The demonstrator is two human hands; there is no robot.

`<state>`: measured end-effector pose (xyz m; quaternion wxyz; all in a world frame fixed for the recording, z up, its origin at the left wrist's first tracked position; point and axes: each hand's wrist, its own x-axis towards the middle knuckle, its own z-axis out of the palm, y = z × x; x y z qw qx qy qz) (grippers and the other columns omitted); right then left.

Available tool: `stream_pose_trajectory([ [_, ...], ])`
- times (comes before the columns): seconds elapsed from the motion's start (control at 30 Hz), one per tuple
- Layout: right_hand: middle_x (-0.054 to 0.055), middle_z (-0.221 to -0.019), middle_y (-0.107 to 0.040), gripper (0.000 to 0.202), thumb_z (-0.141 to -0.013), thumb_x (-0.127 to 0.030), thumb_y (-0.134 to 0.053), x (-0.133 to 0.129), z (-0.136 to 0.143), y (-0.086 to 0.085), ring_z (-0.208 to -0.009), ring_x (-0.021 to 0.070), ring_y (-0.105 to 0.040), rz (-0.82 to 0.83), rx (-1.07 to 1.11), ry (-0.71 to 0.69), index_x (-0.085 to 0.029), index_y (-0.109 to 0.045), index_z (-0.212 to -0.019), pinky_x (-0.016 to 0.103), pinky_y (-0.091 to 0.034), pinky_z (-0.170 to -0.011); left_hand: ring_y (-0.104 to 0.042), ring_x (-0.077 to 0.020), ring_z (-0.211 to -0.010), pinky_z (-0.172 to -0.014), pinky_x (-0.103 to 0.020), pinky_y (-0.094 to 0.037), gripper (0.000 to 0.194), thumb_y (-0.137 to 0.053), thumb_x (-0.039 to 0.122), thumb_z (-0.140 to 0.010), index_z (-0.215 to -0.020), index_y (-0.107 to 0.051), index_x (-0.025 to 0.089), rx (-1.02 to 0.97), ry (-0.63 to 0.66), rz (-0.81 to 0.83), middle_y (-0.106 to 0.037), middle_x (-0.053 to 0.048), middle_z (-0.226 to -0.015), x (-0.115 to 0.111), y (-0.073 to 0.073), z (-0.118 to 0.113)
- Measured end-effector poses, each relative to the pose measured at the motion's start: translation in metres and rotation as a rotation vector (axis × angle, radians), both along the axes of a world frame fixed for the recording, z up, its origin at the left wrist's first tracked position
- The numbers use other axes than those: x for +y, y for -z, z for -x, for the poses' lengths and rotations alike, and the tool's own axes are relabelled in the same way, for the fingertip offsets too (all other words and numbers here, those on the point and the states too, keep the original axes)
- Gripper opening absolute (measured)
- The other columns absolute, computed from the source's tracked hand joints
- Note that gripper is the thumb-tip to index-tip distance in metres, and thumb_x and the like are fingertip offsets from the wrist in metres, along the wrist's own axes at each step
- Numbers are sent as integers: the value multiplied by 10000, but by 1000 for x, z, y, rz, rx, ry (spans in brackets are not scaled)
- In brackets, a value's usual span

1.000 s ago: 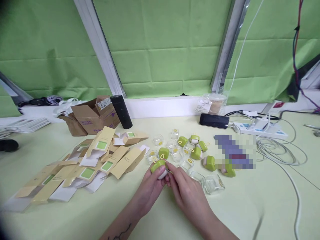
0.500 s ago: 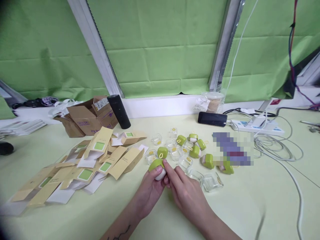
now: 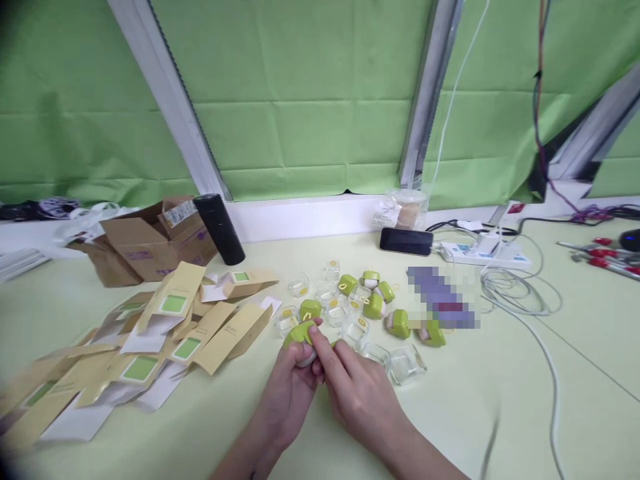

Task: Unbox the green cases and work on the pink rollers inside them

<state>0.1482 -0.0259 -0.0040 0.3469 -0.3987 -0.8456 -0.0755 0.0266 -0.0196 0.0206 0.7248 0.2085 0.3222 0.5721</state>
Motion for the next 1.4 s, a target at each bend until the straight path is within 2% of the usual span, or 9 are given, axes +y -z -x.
stream_pose_trajectory([
  [0.2, 45, -738, -561, 548, -947, -124, -277, 2, -1, -6, -529, 146, -582, -52, 23, 32, -173, -130, -1473, 234, -482, -428, -384, -67, -506, -511, -215, -328, 517, -609, 176, -585, -1100, -564, 154, 29, 20, 4, -478, 68, -566, 5, -9, -5],
  [0.57, 45, -765, -527, 590, -927, -95, -297, 0, -2, -6, -585, 159, -577, 66, 158, -49, -239, -130, -1474, 244, -496, -466, -396, -74, -509, -516, -215, -362, 756, -536, 76, -598, -1337, -419, 184, 72, 133, -104, -477, 65, -561, 5, -14, 1],
  [0.83, 63, -871, -575, 531, -927, -121, -331, 2, -7, -10, -725, 176, -600, 232, 285, -106, -285, -264, -1428, 275, -516, -609, -436, -88, -501, -478, -221, -375, 806, -558, 81, -622, -1386, -319, 171, 93, 290, -165, -508, 60, -555, 7, -14, 15],
  [0.9, 55, -905, -597, 465, -937, -164, -344, 3, -10, -17, -768, 170, -606, 348, 313, -120, -276, -326, -1388, 283, -514, -673, -467, -92, -518, -499, -229, -391, 841, -606, 104, -642, -1396, -240, 183, 141, 304, -181, -536, 59, -599, 9, -15, 22],
  [0.97, 18, -798, -592, 415, -939, -240, -377, 5, -13, -26, -667, 154, -588, 508, 299, -80, -251, -369, -1354, 267, -496, -612, -491, -86, -531, -523, -235, -402, 866, -661, 132, -653, -1372, -183, 206, 244, 284, -196, -590, 40, -709, 12, -16, 29],
  [1.07, -32, -625, -504, 429, -903, -399, -453, 12, -18, -41, -538, 146, -517, 661, 203, 64, -221, -456, -1293, 259, -431, -513, -527, -90, -569, -524, -232, -402, 776, -709, 214, -680, -1259, -194, 232, 487, 209, -221, -630, -13, -894, 18, -12, 38],
  [1.17, 6, -755, -570, 482, -841, -524, -513, 28, -18, -52, -618, 157, -543, 694, 181, 105, -245, -528, -1234, 273, -433, -560, -592, -144, -730, -605, -250, -438, 574, -704, 274, -707, -1099, -286, 232, 706, 189, -295, -626, -28, -914, 24, -6, 46],
  [1.27, 39, -949, -616, 503, -763, -514, -624, 49, -7, -56, -767, 180, -579, 727, 210, -77, -244, -574, -1185, 281, -448, -642, -608, -187, -885, -721, -290, -455, 508, -699, 264, -714, -1050, -318, 242, 801, 226, -393, -627, -44, -988, 30, -4, 52],
  [1.4, 33, -930, -643, 421, -751, -470, -654, 69, 7, -60, -749, 164, -567, 745, 299, -216, -206, -630, -1078, 250, -419, -600, -607, -193, -898, -756, -302, -438, 470, -685, 267, -725, -1058, -355, 241, 847, 201, -441, -637, -35, -1001, 37, -5, 60],
])
